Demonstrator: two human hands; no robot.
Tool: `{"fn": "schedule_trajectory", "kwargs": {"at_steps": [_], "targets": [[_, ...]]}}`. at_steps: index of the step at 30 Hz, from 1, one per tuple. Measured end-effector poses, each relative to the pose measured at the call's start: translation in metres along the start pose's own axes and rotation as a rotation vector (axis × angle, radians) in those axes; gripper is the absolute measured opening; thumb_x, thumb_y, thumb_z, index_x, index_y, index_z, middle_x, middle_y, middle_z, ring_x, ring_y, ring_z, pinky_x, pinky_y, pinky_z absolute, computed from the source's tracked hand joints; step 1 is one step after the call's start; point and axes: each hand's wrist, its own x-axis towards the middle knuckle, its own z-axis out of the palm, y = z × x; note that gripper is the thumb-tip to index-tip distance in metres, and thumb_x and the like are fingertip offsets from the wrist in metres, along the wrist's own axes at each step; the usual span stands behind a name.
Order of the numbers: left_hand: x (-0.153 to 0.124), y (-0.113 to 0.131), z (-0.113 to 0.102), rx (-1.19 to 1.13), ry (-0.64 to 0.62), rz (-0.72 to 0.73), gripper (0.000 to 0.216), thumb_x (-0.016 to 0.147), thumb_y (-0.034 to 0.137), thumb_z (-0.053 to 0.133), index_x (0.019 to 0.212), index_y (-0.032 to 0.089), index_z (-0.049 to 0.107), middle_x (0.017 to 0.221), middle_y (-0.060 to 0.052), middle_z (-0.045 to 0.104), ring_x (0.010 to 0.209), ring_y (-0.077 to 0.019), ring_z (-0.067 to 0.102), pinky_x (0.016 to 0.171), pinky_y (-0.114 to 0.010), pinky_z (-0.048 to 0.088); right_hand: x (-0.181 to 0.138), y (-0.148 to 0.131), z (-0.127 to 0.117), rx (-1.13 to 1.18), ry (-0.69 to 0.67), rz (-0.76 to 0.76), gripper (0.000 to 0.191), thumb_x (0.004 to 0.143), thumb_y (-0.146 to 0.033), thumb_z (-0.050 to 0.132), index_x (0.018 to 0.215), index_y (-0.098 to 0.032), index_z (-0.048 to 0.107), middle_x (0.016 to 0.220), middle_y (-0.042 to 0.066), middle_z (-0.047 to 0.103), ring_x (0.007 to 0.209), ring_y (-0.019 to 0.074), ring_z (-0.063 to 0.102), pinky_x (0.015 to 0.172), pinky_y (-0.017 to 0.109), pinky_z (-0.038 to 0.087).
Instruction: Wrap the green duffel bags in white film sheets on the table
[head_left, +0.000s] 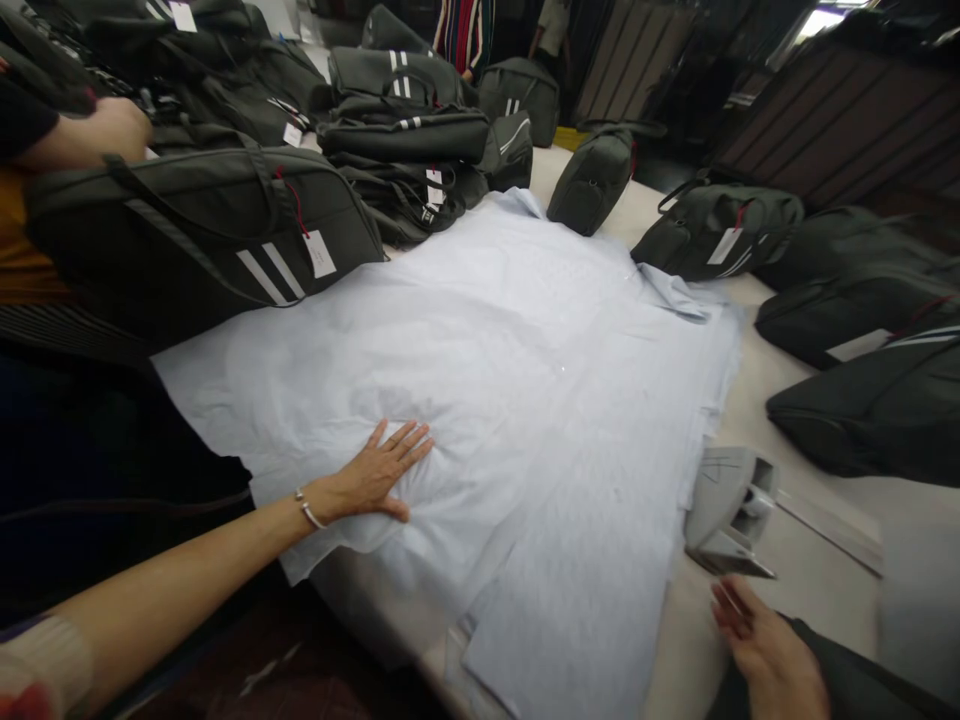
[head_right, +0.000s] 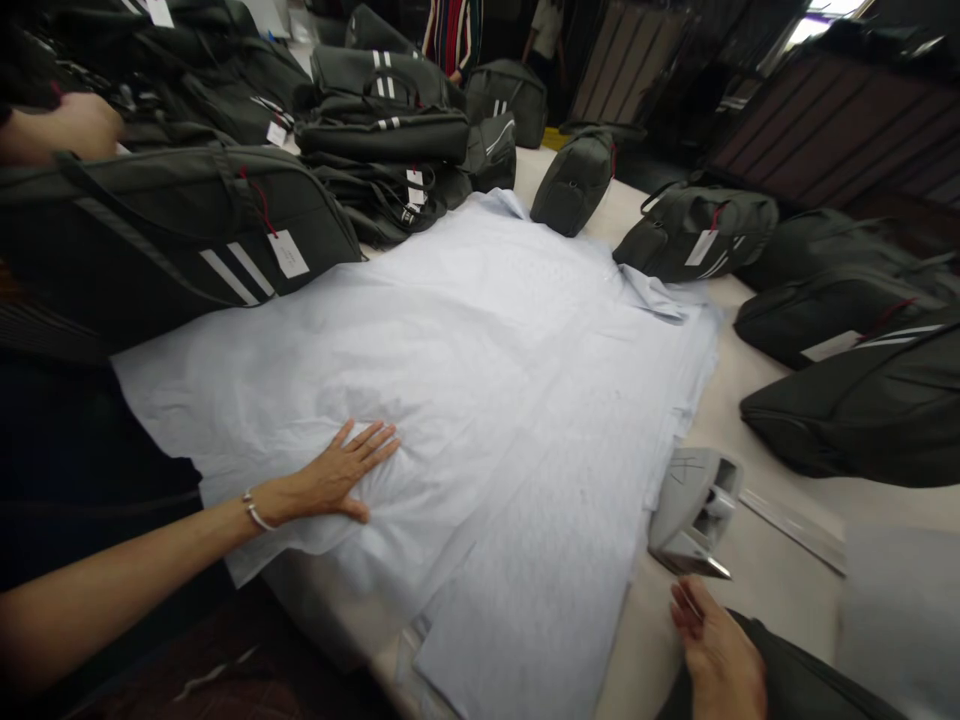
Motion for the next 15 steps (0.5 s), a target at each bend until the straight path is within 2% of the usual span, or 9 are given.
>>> {"fn": "schedule_trajectory", "kwargs": {"at_steps": [3,6,8,9,12,13,15], "targets": [[0.0,0.0,-0.003,-0.018,0.016,0.01,0.112,0.071,0.071,0.071,0.155,0.018,0.019,0.159,-0.021,0.025,0.148,-0.0359,0.016,0.116,-0.063,0.006,-0.027,0.0,0.022,-0.021,0.102,0.082,0.029,0.044,-0.02,0.075,0.062,-0.023,0.053,0.056,0.0,0.058,0.042,0.0186,0.057,0.035,0.028,0.047],[-0.001,-0.002,-0.006,-0.032,0.037,0.032,0.11,0.072,0.068,0.072,0.155,0.016,0.021,0.158,-0.02,0.026,0.148,-0.035,0.018,0.117,-0.061,0.006,-0.065,-0.021,0.04,-0.002,0.082,-0.041,0.033,0.044,-0.029,0.081,0.069,-0.021,0.06,0.067,0.0,0.064,0.056,0.018,0.065,0.046,0.026,0.053],[-0.003,-0.007,-0.008,-0.052,0.051,0.052,0.108,0.073,0.069,0.071,0.154,0.014,0.024,0.158,-0.02,0.027,0.148,-0.0338,0.02,0.119,-0.056,0.007,-0.107,-0.044,0.067,0.026,-0.099,-0.15,0.043,0.047,-0.039,0.085,0.081,-0.02,0.067,0.082,0.001,0.07,0.072,0.0182,0.07,0.058,0.025,0.057],[-0.004,-0.01,-0.009,-0.062,0.062,0.06,0.107,0.074,0.069,0.07,0.153,0.014,0.025,0.158,-0.02,0.027,0.148,-0.033,0.02,0.119,-0.054,0.007,-0.133,-0.055,0.087,0.035,-0.254,-0.203,0.046,0.051,-0.044,0.086,0.087,-0.02,0.069,0.087,0.003,0.072,0.078,0.0186,0.07,0.064,0.026,0.058],[-0.01,-0.026,-0.011,-0.081,0.109,0.069,0.101,0.077,0.072,0.064,0.153,0.014,0.028,0.157,-0.018,0.03,0.147,-0.0316,0.023,0.12,-0.052,0.005,-0.21,-0.075,0.165,0.012,-0.741,-0.232,0.043,0.06,-0.05,0.085,0.086,-0.018,0.069,0.079,0.002,0.072,0.072,0.0153,0.068,0.069,0.027,0.057],[-0.012,-0.033,-0.011,-0.082,0.124,0.063,0.1,0.078,0.072,0.062,0.153,0.015,0.028,0.157,-0.018,0.031,0.147,-0.0315,0.023,0.12,-0.053,0.004,-0.23,-0.075,0.192,-0.028,-0.86,-0.214,0.044,0.061,-0.053,0.084,0.083,-0.018,0.069,0.075,0.001,0.07,0.07,0.0138,0.067,0.069,0.026,0.056],[-0.018,-0.046,-0.009,-0.086,0.147,0.055,0.099,0.079,0.073,0.06,0.153,0.015,0.028,0.157,-0.017,0.031,0.147,-0.0314,0.024,0.12,-0.053,0.003,-0.255,-0.067,0.241,-0.091,-0.954,-0.193,0.047,0.06,-0.056,0.083,0.08,-0.017,0.069,0.072,0.001,0.069,0.066,0.0133,0.065,0.067,0.026,0.055]]}}
